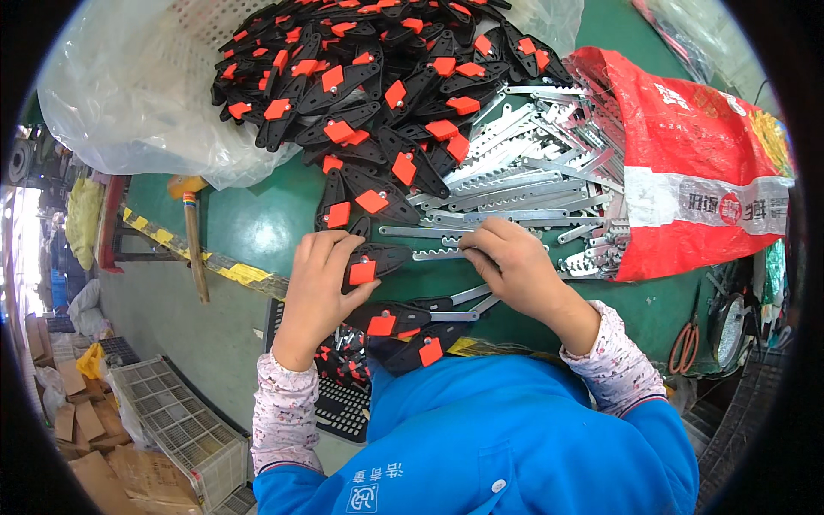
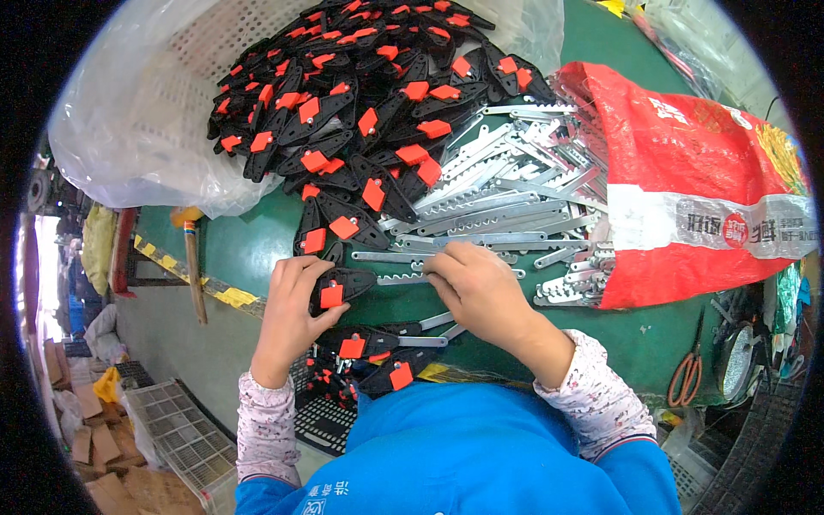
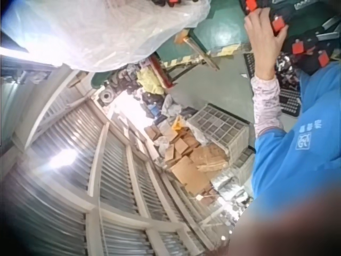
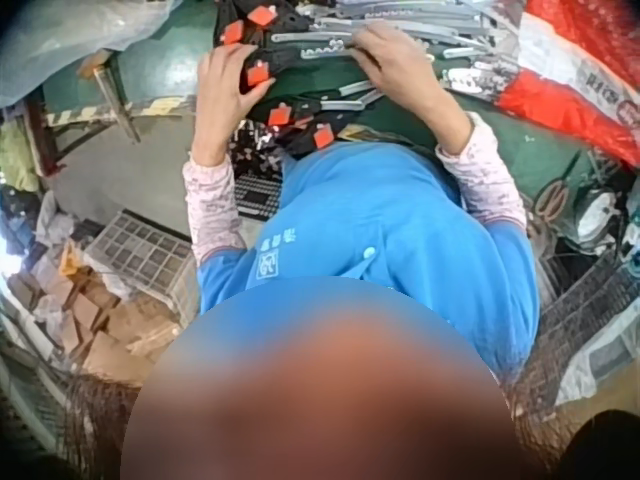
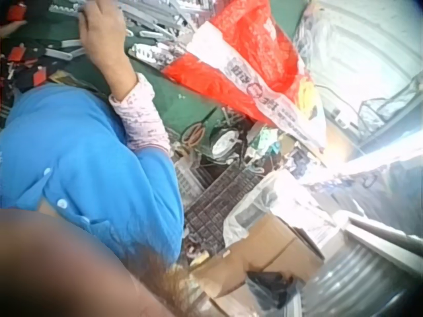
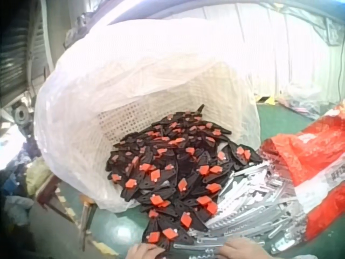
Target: The person repeatedly picks up black plastic pieces with red inserts and metal blades from a green workbench, aligns them, and presses them together to form assembled units. The person places the finished assemblies into a white basket and continues the process with additional parts.
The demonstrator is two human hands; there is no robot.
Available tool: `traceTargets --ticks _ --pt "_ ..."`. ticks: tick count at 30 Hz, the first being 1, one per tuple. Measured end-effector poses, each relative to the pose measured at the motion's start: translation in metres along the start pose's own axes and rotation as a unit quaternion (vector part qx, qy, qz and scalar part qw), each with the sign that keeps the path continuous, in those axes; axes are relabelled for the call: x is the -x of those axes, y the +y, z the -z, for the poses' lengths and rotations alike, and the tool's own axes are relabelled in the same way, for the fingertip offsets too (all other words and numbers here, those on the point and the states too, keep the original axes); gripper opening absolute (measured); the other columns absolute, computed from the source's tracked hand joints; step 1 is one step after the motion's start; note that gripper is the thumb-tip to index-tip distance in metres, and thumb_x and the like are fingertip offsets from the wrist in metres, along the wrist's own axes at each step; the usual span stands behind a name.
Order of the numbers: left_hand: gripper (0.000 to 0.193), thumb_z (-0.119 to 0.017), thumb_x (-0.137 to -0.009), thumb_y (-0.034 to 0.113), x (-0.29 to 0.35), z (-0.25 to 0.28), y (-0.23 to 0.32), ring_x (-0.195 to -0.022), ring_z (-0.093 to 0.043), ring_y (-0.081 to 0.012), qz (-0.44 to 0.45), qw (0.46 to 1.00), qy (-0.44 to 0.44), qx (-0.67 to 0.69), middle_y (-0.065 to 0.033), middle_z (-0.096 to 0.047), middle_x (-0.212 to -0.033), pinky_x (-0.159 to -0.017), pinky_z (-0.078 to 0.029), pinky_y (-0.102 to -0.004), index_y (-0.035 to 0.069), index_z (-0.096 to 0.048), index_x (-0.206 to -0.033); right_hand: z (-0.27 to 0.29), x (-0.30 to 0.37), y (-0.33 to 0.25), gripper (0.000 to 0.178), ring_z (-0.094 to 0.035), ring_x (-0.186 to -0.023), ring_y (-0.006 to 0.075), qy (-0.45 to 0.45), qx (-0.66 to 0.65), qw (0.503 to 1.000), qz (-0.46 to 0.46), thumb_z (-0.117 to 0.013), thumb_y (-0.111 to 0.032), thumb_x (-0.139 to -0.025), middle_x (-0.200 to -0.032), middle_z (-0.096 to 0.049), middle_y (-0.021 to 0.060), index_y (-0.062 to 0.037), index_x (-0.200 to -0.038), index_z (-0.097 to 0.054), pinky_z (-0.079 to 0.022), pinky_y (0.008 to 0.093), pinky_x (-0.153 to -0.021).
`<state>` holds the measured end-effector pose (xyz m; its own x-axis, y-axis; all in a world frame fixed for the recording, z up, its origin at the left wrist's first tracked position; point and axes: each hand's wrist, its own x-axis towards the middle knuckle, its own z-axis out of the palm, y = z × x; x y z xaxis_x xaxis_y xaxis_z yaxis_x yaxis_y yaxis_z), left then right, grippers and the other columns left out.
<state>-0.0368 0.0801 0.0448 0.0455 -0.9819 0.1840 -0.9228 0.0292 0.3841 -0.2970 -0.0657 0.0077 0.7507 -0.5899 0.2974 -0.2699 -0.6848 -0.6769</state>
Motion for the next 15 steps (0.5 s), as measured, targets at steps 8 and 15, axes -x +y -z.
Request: traceTargets --ticks 8,15 --pt "0.067 -0.09 -0.072 0.012 0.009 0.011 0.01 -0.11 -0.064 -0.0347 -0.065 0.995 -0.074 0.002 -0.0128 -0.066 -0.124 -0.095 -0.054 -0.0444 0.005 -0.065 -0.133 0.001 0.003 -0.013 0.016 -0.064 -0.089 0.0349 -0.028 -0.008 0.999 0.038 -0.075 -0.009 -0.089 -0.093 -0.062 0.012 -0.0048 -0.104 -0.071 -0.052 0.0452 -0.077" --pt "0.066 -0.088 -0.075 0.018 0.019 0.012 0.017 -0.105 -0.068 -0.0336 -0.056 0.996 -0.075 0.016 -0.0135 -0.071 -0.121 -0.089 -0.057 -0.0424 0.004 -0.066 -0.136 0.013 0.012 -0.003 0.024 -0.067 -0.084 0.0288 -0.05 0.098 0.992 0.053 -0.079 -0.018 -0.084 -0.086 -0.062 0.007 -0.0091 -0.105 -0.072 -0.055 0.0453 -0.074"
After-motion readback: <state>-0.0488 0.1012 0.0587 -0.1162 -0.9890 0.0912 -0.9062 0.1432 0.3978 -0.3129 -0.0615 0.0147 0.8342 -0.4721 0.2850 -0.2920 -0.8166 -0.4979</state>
